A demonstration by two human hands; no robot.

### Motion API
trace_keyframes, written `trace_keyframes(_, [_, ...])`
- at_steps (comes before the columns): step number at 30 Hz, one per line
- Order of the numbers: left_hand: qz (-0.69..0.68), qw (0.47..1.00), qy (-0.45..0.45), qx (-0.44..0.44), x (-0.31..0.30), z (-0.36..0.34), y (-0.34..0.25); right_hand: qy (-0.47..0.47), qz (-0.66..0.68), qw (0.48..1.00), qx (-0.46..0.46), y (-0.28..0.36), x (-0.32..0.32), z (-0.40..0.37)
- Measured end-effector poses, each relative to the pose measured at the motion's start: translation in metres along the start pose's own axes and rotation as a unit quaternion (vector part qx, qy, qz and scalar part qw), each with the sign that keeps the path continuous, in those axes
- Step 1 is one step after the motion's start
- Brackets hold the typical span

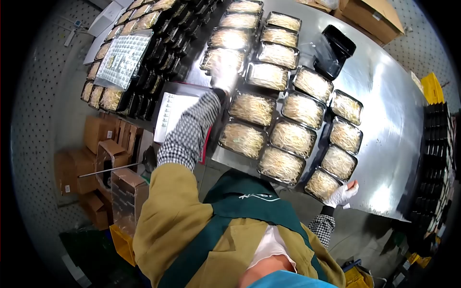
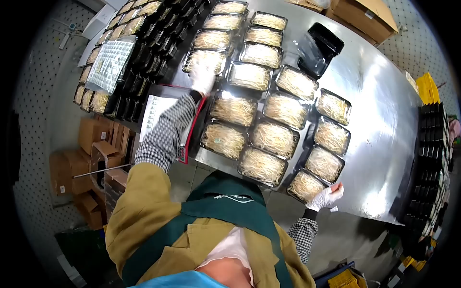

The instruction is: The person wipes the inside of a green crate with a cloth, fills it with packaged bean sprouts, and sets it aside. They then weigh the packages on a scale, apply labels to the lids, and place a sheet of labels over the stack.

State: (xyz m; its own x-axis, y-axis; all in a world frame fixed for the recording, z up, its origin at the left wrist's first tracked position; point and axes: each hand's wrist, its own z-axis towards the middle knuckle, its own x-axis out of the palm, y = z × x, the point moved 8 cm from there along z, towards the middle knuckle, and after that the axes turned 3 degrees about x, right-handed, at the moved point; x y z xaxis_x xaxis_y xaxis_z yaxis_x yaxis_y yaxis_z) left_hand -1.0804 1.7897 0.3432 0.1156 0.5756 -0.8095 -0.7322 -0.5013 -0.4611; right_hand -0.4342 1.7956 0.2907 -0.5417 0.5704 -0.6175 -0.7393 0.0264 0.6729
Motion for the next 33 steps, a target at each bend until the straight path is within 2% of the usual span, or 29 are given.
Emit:
trace_keyframes(1, [0.041, 0.998, -0.015, -0.049, -0.007, 0.03, 0.026, 0.036, 0.033, 0.999, -0.009, 0.024, 0.018, 0.004])
trace_keyframes(3, [0.081, 0.983, 0.043, -0.161, 0.006, 0.074, 0.081, 0.115, 0.152, 0.981, -0.023, 0.085, 0.062, 0.007])
trace_keyframes(5, [0.048, 0.966, 0.123, -0.221, 0.037, 0.106, 0.127, 0.138, 0.139, 0.973, -0.12, 0.157, 0.108, 0.005])
trace_keyframes(6, [0.013, 0.958, 0.144, -0.246, 0.051, 0.115, 0.142, 0.201, 0.158, 0.96, -0.113, 0.186, 0.139, 0.005])
trace_keyframes(7, [-0.083, 0.97, 0.133, -0.184, 0.029, 0.115, 0.113, 0.264, 0.177, 0.942, -0.106, 0.217, 0.173, 0.005])
trace_keyframes(9, [-0.084, 0.978, 0.085, -0.17, 0.059, 0.127, 0.148, 0.267, 0.205, 0.92, -0.202, 0.297, 0.225, 0.004])
trace_keyframes(10, [-0.132, 0.959, 0.106, -0.227, 0.04, 0.126, 0.137, 0.272, 0.196, 0.914, -0.228, 0.335, 0.252, 0.003])
trace_keyframes(12, [-0.22, 0.966, 0.065, -0.12, 0.043, 0.139, 0.145, 0.281, 0.181, 0.907, -0.257, 0.396, 0.328, 0.002])
trace_keyframes(14, [-0.141, 0.983, 0.027, -0.115, 0.036, 0.148, 0.166, 0.309, 0.176, 0.898, -0.261, 0.452, 0.397, 0.0])
trace_keyframes(15, [-0.157, 0.98, 0.006, -0.124, 0.017, 0.151, 0.17, 0.334, 0.178, 0.888, -0.26, 0.484, 0.422, -0.002])
trace_keyframes(17, [-0.107, 0.992, 0.018, -0.068, -0.052, 0.151, 0.145, 0.352, 0.151, 0.897, -0.22, 0.497, 0.528, 0.007])
trace_keyframes(19, [-0.078, 0.99, -0.024, -0.112, -0.083, 0.149, 0.168, 0.385, 0.082, 0.894, -0.213, 0.526, 0.589, 0.008])
trace_keyframes(20, [-0.057, 0.994, -0.07, -0.067, -0.096, 0.149, 0.173, 0.352, 0.066, 0.916, -0.183, 0.535, 0.617, 0.012])
trace_keyframes(21, [-0.031, 0.994, -0.108, -0.011, -0.103, 0.148, 0.173, 0.318, 0.049, 0.934, -0.154, 0.548, 0.619, 0.008])
trace_keyframes(22, [-0.033, 0.995, -0.089, -0.026, -0.1, 0.148, 0.18, 0.34, 0.039, 0.938, -0.062, 0.549, 0.626, 0.002])
trace_keyframes(25, [-0.016, 0.995, -0.071, -0.07, -0.084, 0.149, 0.209, 0.367, -0.004, 0.927, -0.076, 0.546, 0.68, 0.003])
trace_keyframes(26, [-0.014, 0.995, -0.074, -0.069, -0.078, 0.148, 0.216, 0.325, 0.008, 0.942, -0.083, 0.533, 0.704, 0.013])
trace_keyframes(28, [0.011, 0.996, -0.056, -0.07, -0.063, 0.147, 0.226, 0.331, 0.034, 0.938, -0.097, 0.532, 0.715, 0.018])
trace_keyframes(31, [-0.043, 0.994, -0.035, -0.097, -0.043, 0.153, 0.254, 0.369, 0.115, 0.916, -0.111, 0.541, 0.711, 0.033])
trace_keyframes(32, [-0.045, 0.992, -0.032, -0.109, -0.037, 0.156, 0.26, 0.315, -0.011, 0.889, -0.332, 0.569, 0.688, 0.022])
trace_keyframes(33, [-0.046, 0.991, -0.027, -0.12, -0.033, 0.158, 0.265, 0.242, -0.135, 0.802, -0.529, 0.588, 0.668, -0.004])
